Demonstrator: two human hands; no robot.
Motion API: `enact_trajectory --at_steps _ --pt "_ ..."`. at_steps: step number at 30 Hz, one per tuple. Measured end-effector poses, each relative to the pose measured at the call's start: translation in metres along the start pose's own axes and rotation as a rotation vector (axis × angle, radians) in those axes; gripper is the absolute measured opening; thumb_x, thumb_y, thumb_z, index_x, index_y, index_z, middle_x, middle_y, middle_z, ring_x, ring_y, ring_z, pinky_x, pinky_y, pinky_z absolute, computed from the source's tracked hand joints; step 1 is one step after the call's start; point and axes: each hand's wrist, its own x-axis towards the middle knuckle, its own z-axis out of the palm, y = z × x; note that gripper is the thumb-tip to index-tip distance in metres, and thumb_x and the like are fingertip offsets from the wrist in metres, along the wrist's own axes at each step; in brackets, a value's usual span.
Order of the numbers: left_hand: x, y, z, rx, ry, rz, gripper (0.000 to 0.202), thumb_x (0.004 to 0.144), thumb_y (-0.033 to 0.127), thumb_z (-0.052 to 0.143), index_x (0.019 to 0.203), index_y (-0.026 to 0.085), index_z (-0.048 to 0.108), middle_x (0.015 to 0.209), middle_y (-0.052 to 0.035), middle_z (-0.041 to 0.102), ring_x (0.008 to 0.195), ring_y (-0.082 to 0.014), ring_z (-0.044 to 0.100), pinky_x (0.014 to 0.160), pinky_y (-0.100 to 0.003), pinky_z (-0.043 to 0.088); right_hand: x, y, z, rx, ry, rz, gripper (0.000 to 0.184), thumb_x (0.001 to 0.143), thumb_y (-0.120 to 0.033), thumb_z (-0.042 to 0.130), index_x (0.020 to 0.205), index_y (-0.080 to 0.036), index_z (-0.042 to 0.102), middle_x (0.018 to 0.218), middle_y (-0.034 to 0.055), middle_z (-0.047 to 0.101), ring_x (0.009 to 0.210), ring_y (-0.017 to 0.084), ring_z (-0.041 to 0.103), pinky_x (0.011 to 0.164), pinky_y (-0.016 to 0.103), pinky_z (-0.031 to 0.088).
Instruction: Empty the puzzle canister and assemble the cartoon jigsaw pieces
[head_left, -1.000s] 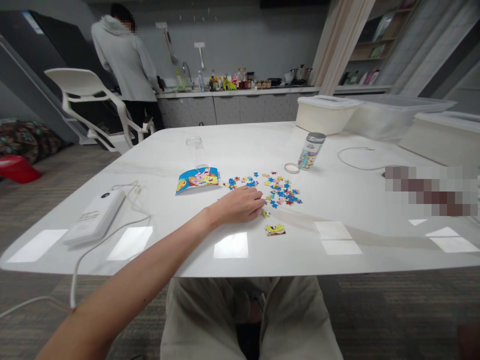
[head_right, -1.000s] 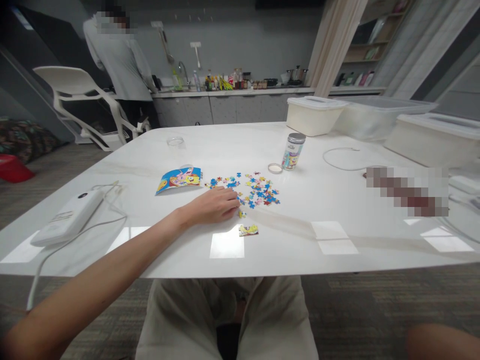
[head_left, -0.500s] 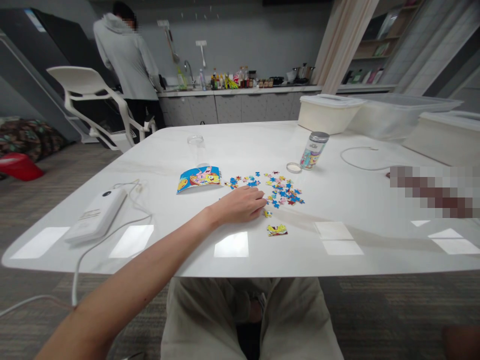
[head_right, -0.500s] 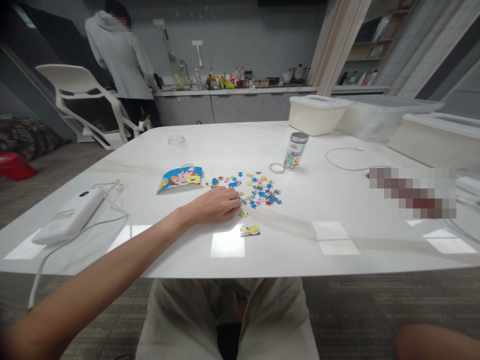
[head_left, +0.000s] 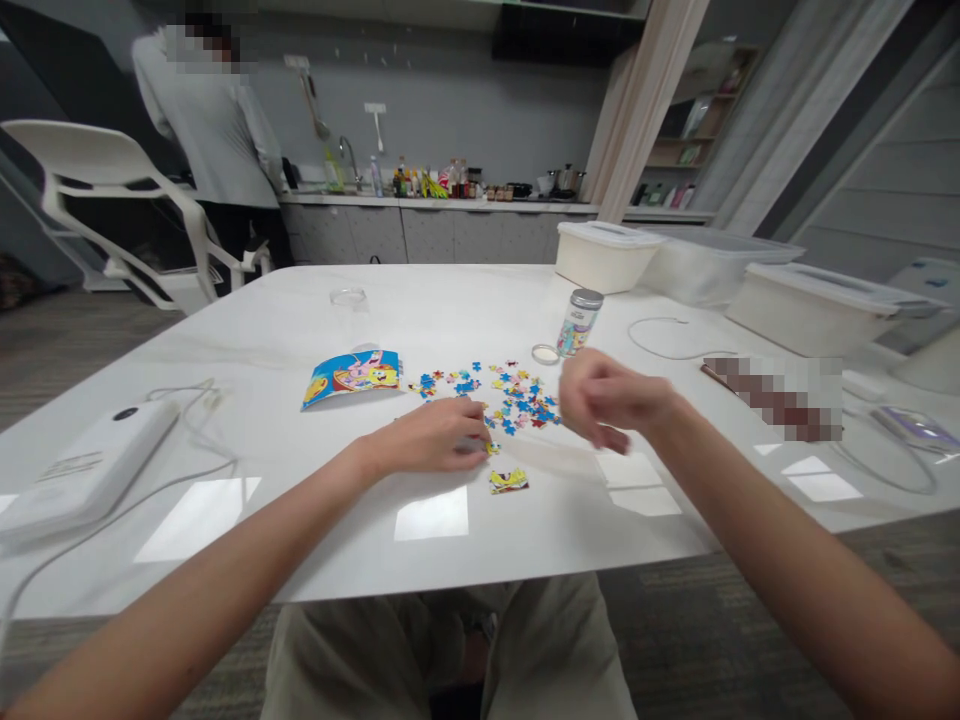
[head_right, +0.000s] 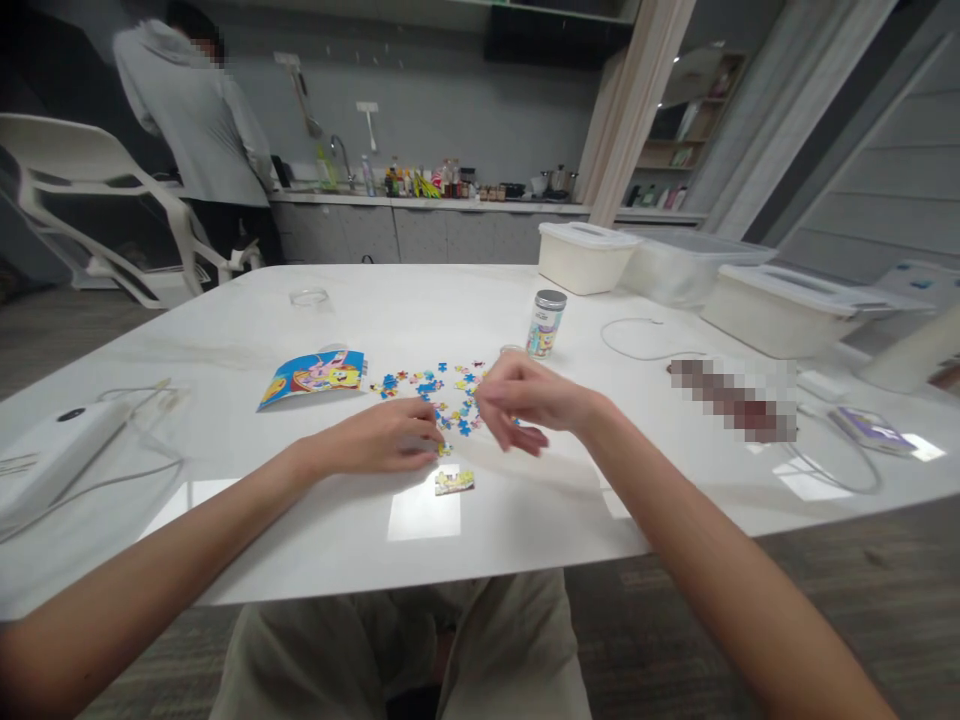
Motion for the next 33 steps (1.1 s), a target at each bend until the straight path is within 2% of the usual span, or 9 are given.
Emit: enact_trajectory --at_steps 2,3,6,8,14,17,20,26,33 --pt "0.0 0.002 0.0 -0.025 -0.015 -0.051 0.015 0.086 0.027 0.062 0.095 0.019 0.07 0.095 -0.0058 0.062 0.086 -0.0174 0.06 0.081 -0.03 0.049 0.013 0.008 0.003 0.008 -0.028 -0.022 0.054 0.089 -0.06 0.049 0.066 -0.014 0.066 0.042 -0.0025 0.05 0.035 0.008 0.042 0.039 0.022 0.033" --pt "0.001 0.003 0.001 -0.042 -0.017 -0.084 0.016 0.085 0.029 0.065 0.096 0.019 0.07 0.096 -0.0057 0.062 0.087 -0.0177 0.06 0.081 -0.031 0.049 0.019 0.013 0.007 -0.053 -0.009 0.005 0.047 0.088 -0.055 0.053 0.068 -0.014 0.066 0.043 -0.003 0.051 0.035 0.007 0.041 0.039 0.021 0.032" --pt "0.003 0.005 0.006 -0.106 0.002 -0.183 0.013 0.086 0.028 0.063 0.093 0.019 0.068 0.096 -0.0042 0.061 0.084 -0.0163 0.061 0.076 -0.029 0.048 0.033 0.029 0.02 -0.214 0.211 0.004 0.032 0.088 -0.036 0.053 0.071 -0.014 0.068 0.045 -0.0037 0.05 0.041 0.008 0.041 0.044 0.021 0.031" --pt "0.004 0.007 0.009 -0.14 0.023 -0.204 0.009 0.087 0.025 0.06 0.089 0.019 0.066 0.093 -0.0031 0.061 0.082 -0.015 0.06 0.074 -0.028 0.048 0.034 0.035 0.027 -0.278 0.275 -0.042 0.028 0.087 -0.031 0.051 0.072 -0.014 0.068 0.05 -0.0032 0.051 0.046 0.008 0.041 0.048 0.022 0.031" --pt "0.006 0.008 0.014 -0.225 0.039 -0.207 0.005 0.085 0.023 0.062 0.087 0.02 0.059 0.091 -0.0015 0.062 0.086 -0.0146 0.058 0.079 -0.028 0.047 0.024 0.036 0.036 -0.435 0.223 -0.086 0.021 0.087 -0.025 0.052 0.084 -0.016 0.071 0.053 -0.004 0.051 0.049 0.008 0.04 0.055 0.024 0.031" --pt "0.007 0.008 0.016 -0.262 0.069 -0.244 0.002 0.086 0.019 0.059 0.084 0.02 0.058 0.084 0.0 0.063 0.078 -0.0128 0.057 0.072 -0.026 0.046 0.023 0.033 0.036 -0.422 0.184 -0.076 0.018 0.084 -0.025 0.056 0.086 -0.017 0.072 0.054 -0.0043 0.051 0.049 0.009 0.042 0.055 0.024 0.032" --pt "0.009 0.01 0.016 -0.305 0.13 -0.273 0.006 0.088 0.017 0.055 0.084 0.019 0.059 0.079 0.0015 0.064 0.07 -0.0104 0.057 0.065 -0.023 0.045 0.022 0.032 0.038 -0.366 0.154 -0.052 0.016 0.083 -0.026 0.058 0.085 -0.018 0.071 0.057 -0.0034 0.053 0.051 0.009 0.045 0.054 0.024 0.033" --pt "0.011 0.014 0.014 -0.429 0.229 -0.329 0.011 0.088 0.028 0.061 0.081 0.019 0.062 0.073 0.003 0.066 0.063 -0.01 0.056 0.061 -0.023 0.044 0.02 0.033 0.038 -0.168 0.131 -0.056 0.014 0.085 -0.032 0.061 0.084 -0.018 0.065 0.074 0.0011 0.064 0.064 0.012 0.053 0.058 0.024 0.04" --pt "0.01 0.018 0.013 -0.333 0.195 -0.262 0.013 0.085 0.025 0.063 0.076 0.018 0.058 0.068 0.0037 0.06 0.061 -0.0093 0.052 0.059 -0.023 0.04 0.019 0.032 0.03 -0.025 0.02 -0.01 0.011 0.082 -0.027 0.063 0.086 -0.018 0.064 0.08 0.0022 0.068 0.069 0.013 0.058 0.061 0.025 0.044"
